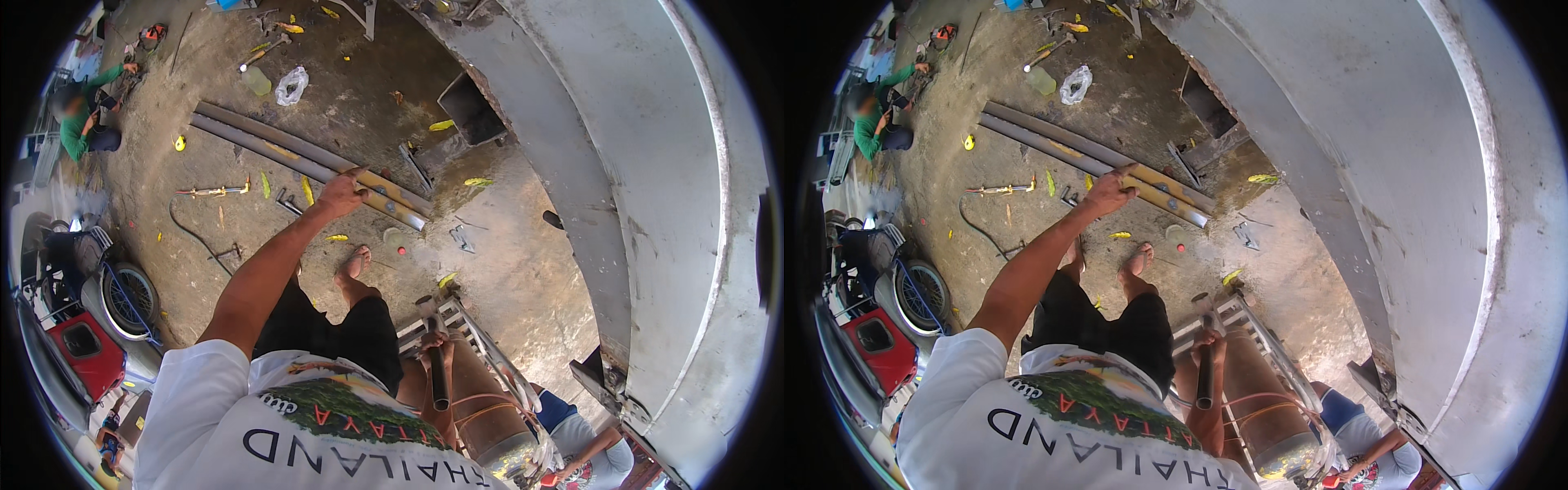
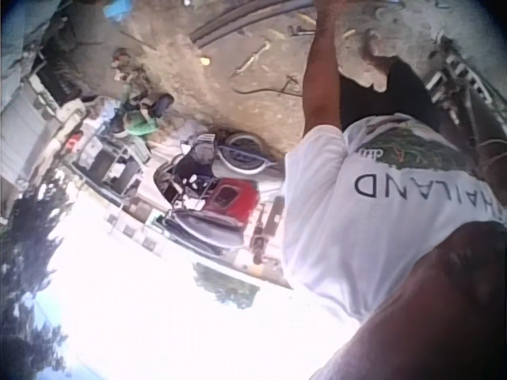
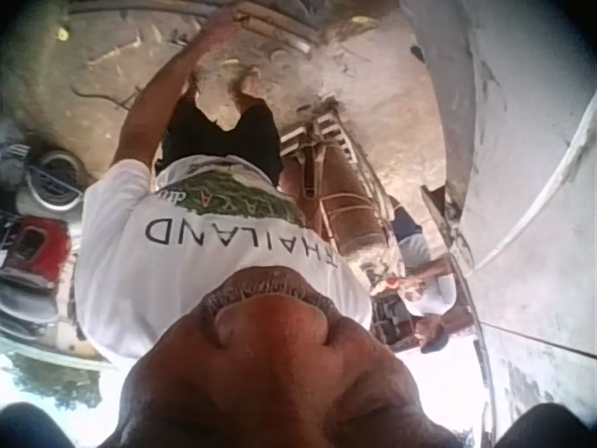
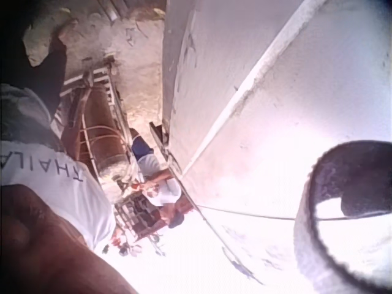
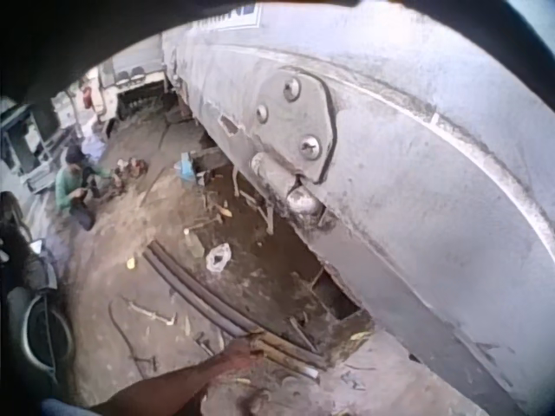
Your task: The person works under a raised vehicle, using a hammer and wrench to adjust and tighten bolts on a metal suspension bracket. They insert bolts and tighten them with a wrench, focusing on securing the bracket to the vehicle frame.
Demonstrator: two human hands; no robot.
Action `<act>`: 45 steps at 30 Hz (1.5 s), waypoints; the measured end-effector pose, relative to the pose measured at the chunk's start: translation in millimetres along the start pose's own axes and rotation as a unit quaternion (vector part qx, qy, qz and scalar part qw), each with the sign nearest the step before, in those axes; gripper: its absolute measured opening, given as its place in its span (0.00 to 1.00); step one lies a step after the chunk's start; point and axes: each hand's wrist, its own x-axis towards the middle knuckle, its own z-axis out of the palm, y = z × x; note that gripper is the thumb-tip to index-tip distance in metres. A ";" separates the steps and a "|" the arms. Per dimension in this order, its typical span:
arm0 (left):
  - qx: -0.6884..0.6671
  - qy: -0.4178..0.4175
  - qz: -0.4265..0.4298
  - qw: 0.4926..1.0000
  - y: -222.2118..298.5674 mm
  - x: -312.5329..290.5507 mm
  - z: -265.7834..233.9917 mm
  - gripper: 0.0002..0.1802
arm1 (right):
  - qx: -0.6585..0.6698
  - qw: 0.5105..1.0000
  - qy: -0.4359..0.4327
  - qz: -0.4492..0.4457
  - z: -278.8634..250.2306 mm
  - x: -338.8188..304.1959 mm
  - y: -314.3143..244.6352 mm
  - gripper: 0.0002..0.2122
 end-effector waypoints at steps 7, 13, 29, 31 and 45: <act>0.041 -0.019 0.079 0.996 17.2 100.0 31.4 0.42 | 0.102 0.987 0.035 -0.117 -52.0 -61.7 32.9 0.07; -0.077 0.106 -0.045 0.990 -15.0 69.7 20.4 0.43 | 0.072 0.981 0.013 -0.181 -15.9 -11.7 -13.5 0.06; -0.064 0.084 -0.338 0.935 -148.6 -217.3 49.1 0.32 | -0.066 0.997 0.039 0.011 127.4 61.2 -45.9 0.11; -0.039 0.097 -0.315 0.943 -157.4 -219.2 58.2 0.32 | -0.091 0.992 0.083 0.015 101.1 53.1 -55.3 0.11; 0.243 -0.109 0.011 0.964 -201.4 -146.7 151.8 0.28 | -0.188 0.964 0.166 0.089 -66.0 120.0 -86.4 0.09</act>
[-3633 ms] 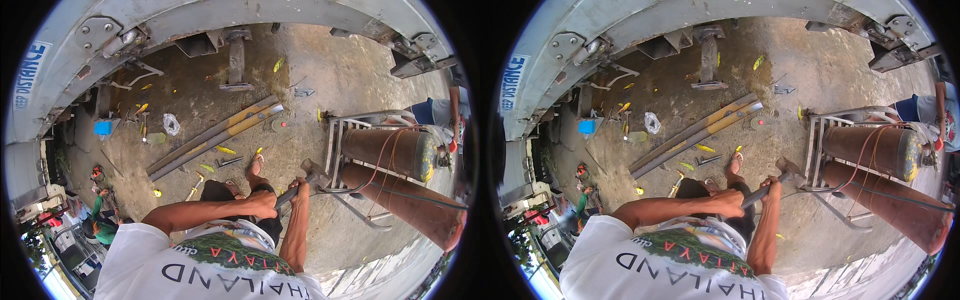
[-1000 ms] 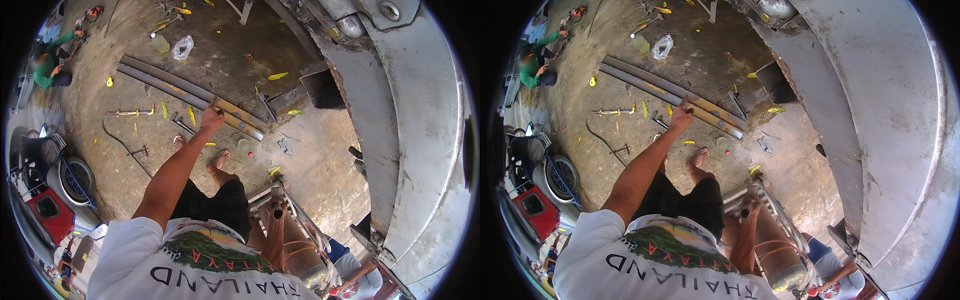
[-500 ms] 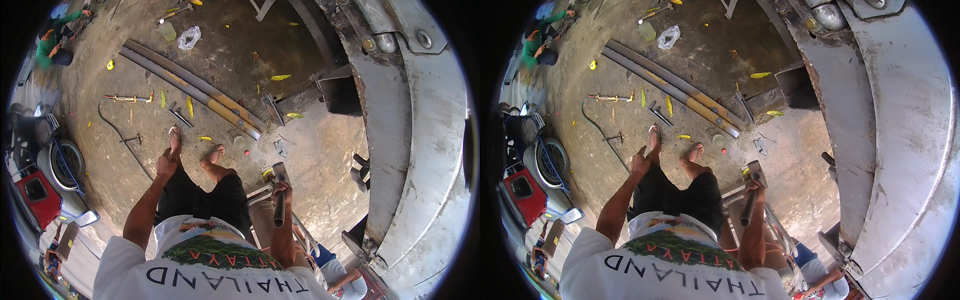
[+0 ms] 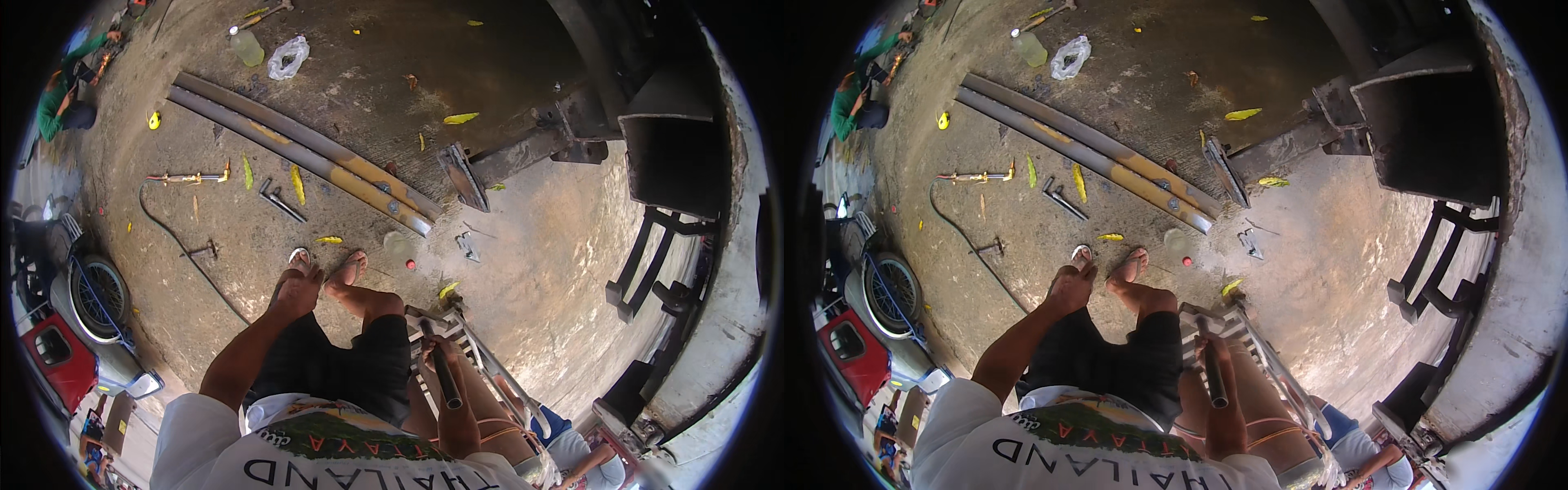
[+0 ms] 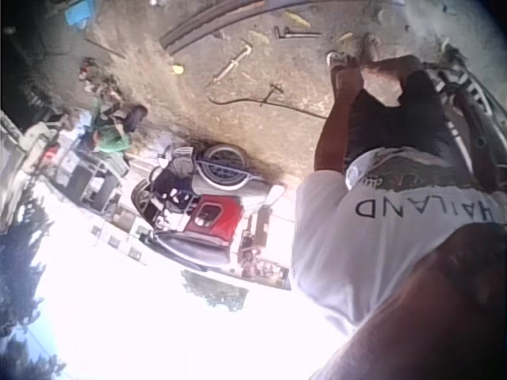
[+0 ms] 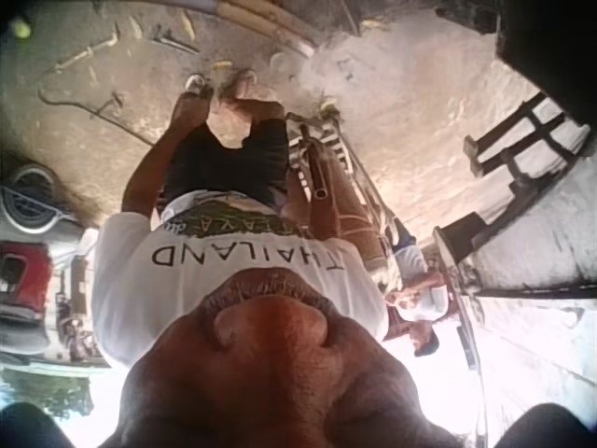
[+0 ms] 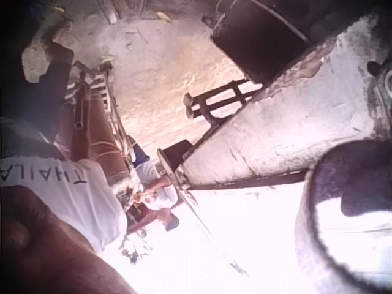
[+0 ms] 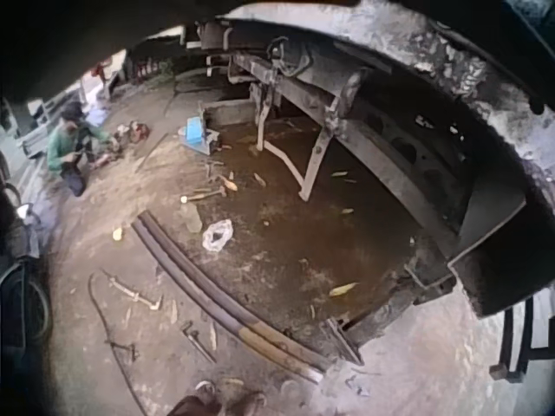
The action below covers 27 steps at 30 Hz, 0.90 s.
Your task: The person works under a raised vehicle, using a hammer and wrench to adjust and tighten bolts on a metal suspension bracket. They insert bolts and tighten them with a wrench, focusing on securing the bracket to the vehicle frame.
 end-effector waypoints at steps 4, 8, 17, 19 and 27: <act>0.004 0.008 0.059 0.998 -26.7 52.0 25.0 0.28 | -0.052 0.998 0.005 -0.034 -23.1 60.3 -35.3 0.08; -0.166 0.093 0.042 0.981 -28.4 160.0 -5.1 0.27 | -0.029 0.995 0.031 -0.087 -36.3 122.1 -65.3 0.08; -0.803 -0.091 0.198 0.554 81.3 326.1 -106.5 0.59 | -0.126 0.969 0.010 -0.213 -90.2 258.0 -93.0 0.08; -0.818 -0.119 0.234 0.512 93.4 336.6 -103.7 0.62 | -0.149 0.953 0.036 -0.260 -128.5 282.8 -80.9 0.06; -0.832 -0.127 0.382 0.382 113.9 353.6 -106.8 0.30 | -0.239 0.901 0.181 -0.315 -165.1 323.6 -23.8 0.07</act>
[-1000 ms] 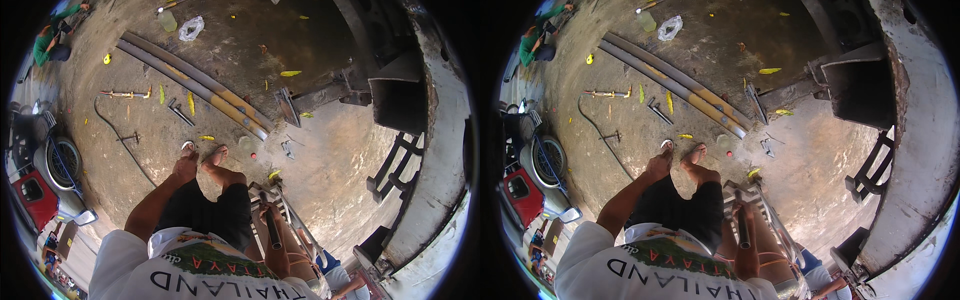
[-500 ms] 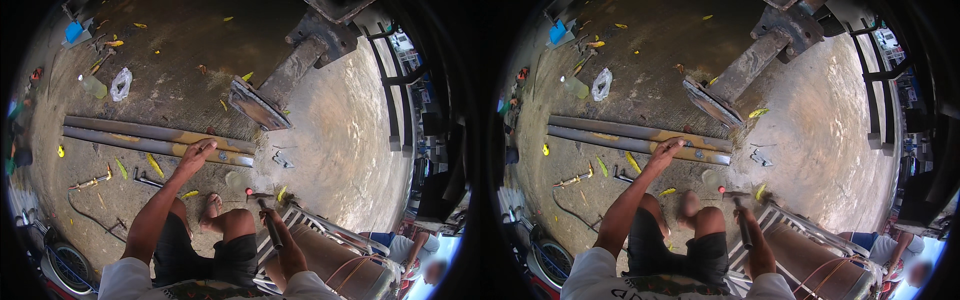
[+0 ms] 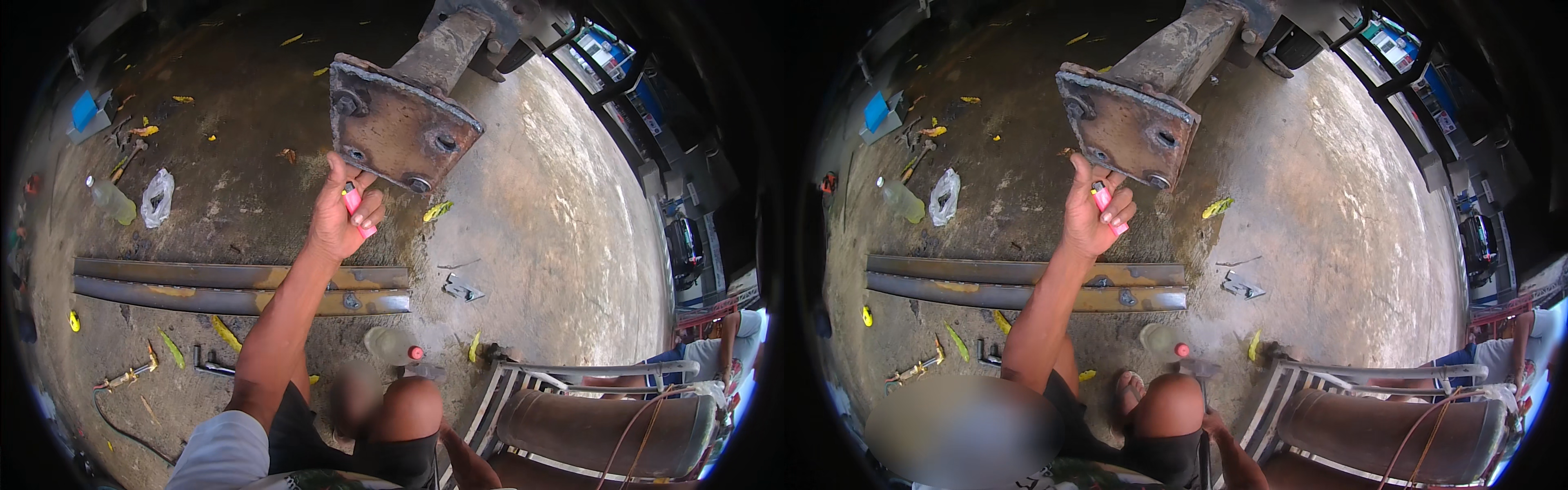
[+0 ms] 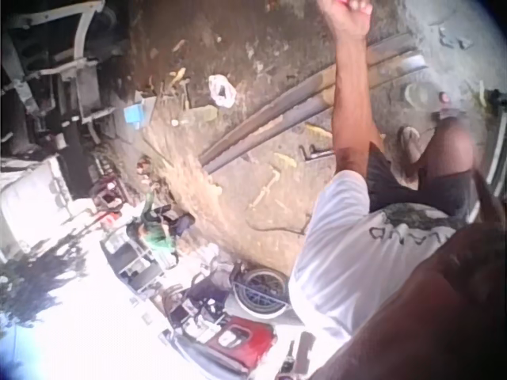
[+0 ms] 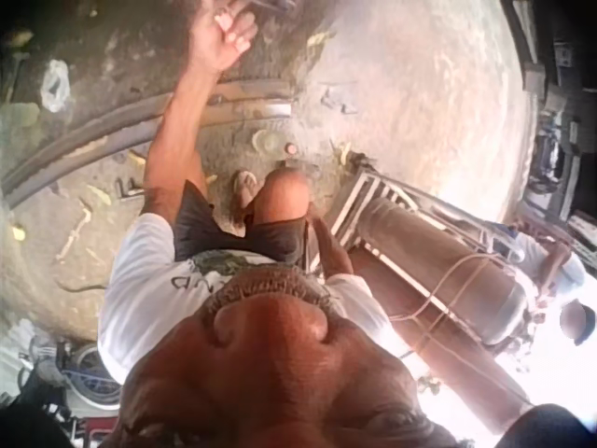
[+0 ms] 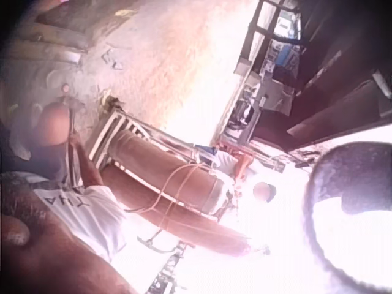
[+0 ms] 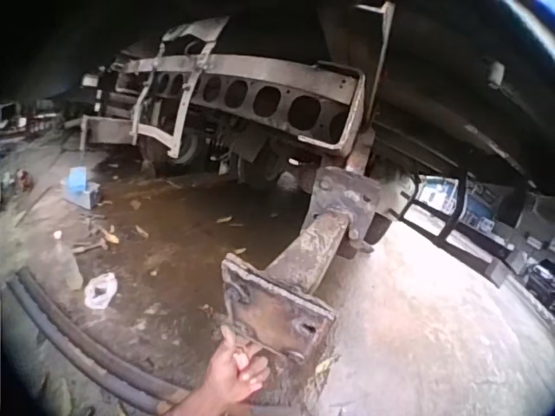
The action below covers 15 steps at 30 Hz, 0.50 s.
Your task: The person works under a raised vehicle, using a hammer and wrench to adjust and tighten bolts on a metal suspension bracket. They insert bolts and tighten them with a wrench, focusing on securing the bracket to the vehicle frame.
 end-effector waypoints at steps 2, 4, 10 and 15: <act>-0.025 0.023 0.010 0.999 6.8 2.8 23.5 0.27 | -0.027 0.999 0.014 0.009 5.4 3.4 6.9 0.08; -0.022 0.016 -0.004 1.000 8.8 6.1 21.2 0.27 | -0.066 0.997 0.026 0.018 10.7 5.3 10.3 0.09; -0.064 -0.006 -0.017 0.998 7.5 10.8 8.2 0.19 | -0.243 0.966 0.043 0.079 27.2 2.2 15.4 0.12; 0.003 0.003 -0.030 1.000 13.3 1.8 -6.1 0.32 | -0.426 0.897 0.089 0.074 -3.0 6.9 -55.2 0.14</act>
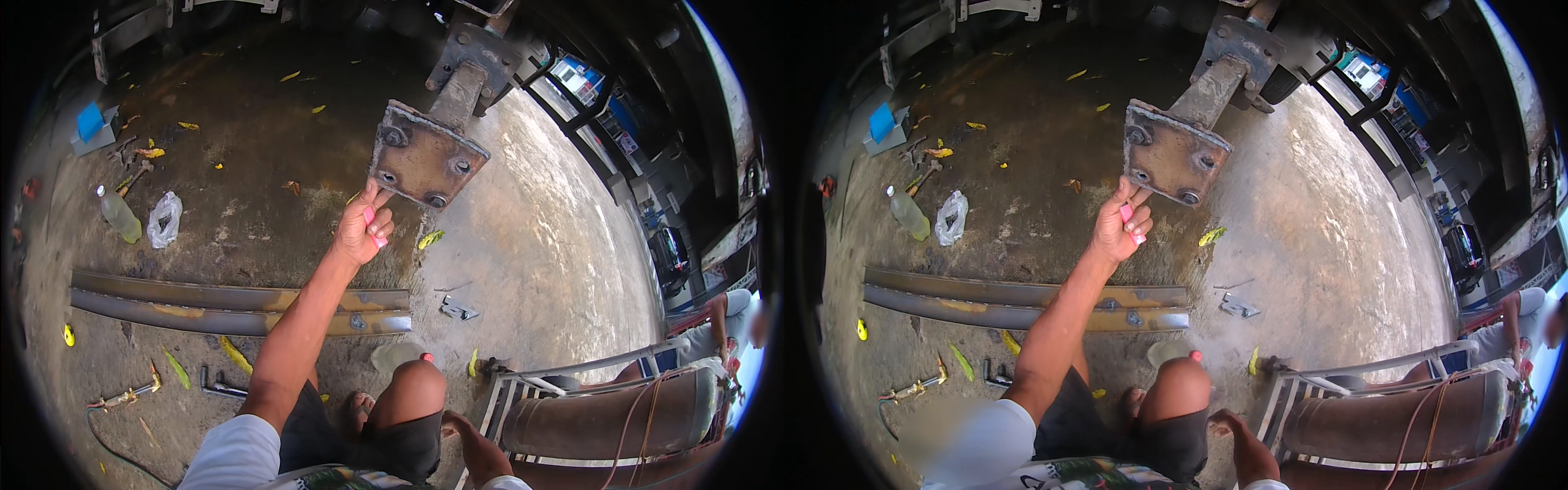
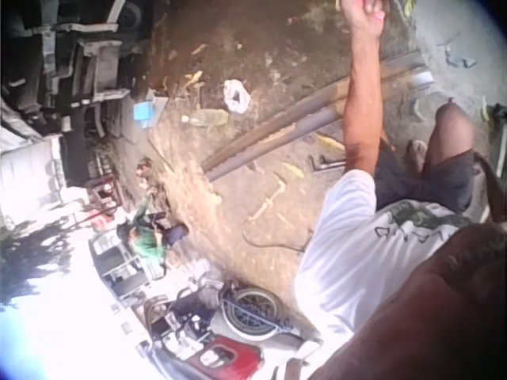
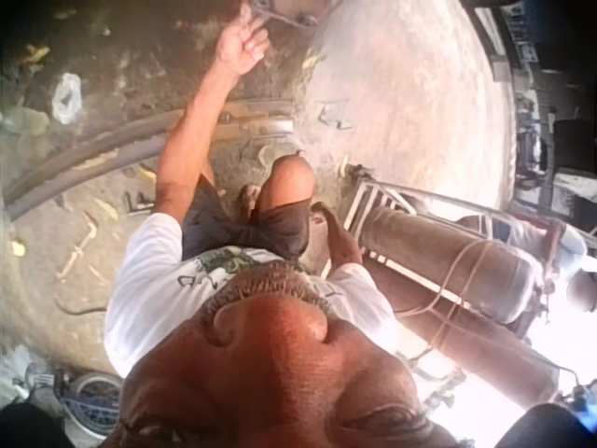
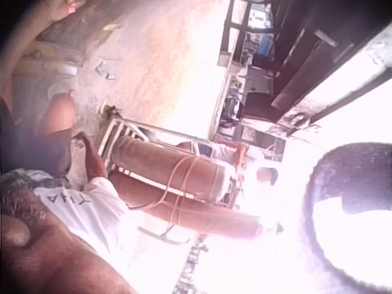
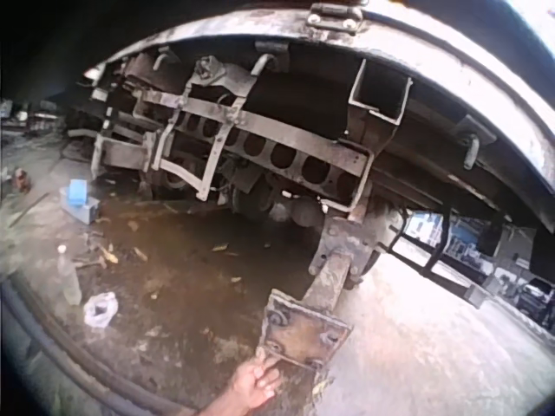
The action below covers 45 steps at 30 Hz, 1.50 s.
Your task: The person works under a raised vehicle, using a hammer and wrench to adjust and tighten bolts on a metal suspension bracket. They insert bolts and tighten them with a wrench, focusing on securing the bracket to the vehicle frame.
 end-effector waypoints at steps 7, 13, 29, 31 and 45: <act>0.050 0.047 -0.001 0.998 0.9 -15.8 -6.8 0.43 | 0.183 0.756 0.384 -0.497 -251.6 -178.9 -266.8 0.16; 0.046 0.069 0.023 0.996 -1.1 4.1 18.7 0.30 | 0.045 0.541 0.531 -0.651 -309.7 -421.3 -453.1 0.36; 0.065 0.173 0.085 0.979 -0.2 -1.8 42.5 0.23 | 0.024 0.489 0.513 -0.705 -364.9 -455.4 -529.5 0.20; 0.068 0.177 0.099 0.977 1.9 2.0 39.3 0.24 | 0.001 0.486 0.531 -0.694 -366.9 -458.5 -527.7 0.23; 0.081 0.192 0.153 0.966 1.8 -5.3 56.3 0.21 | 0.019 0.528 0.368 -0.765 -394.5 -451.8 -534.9 0.21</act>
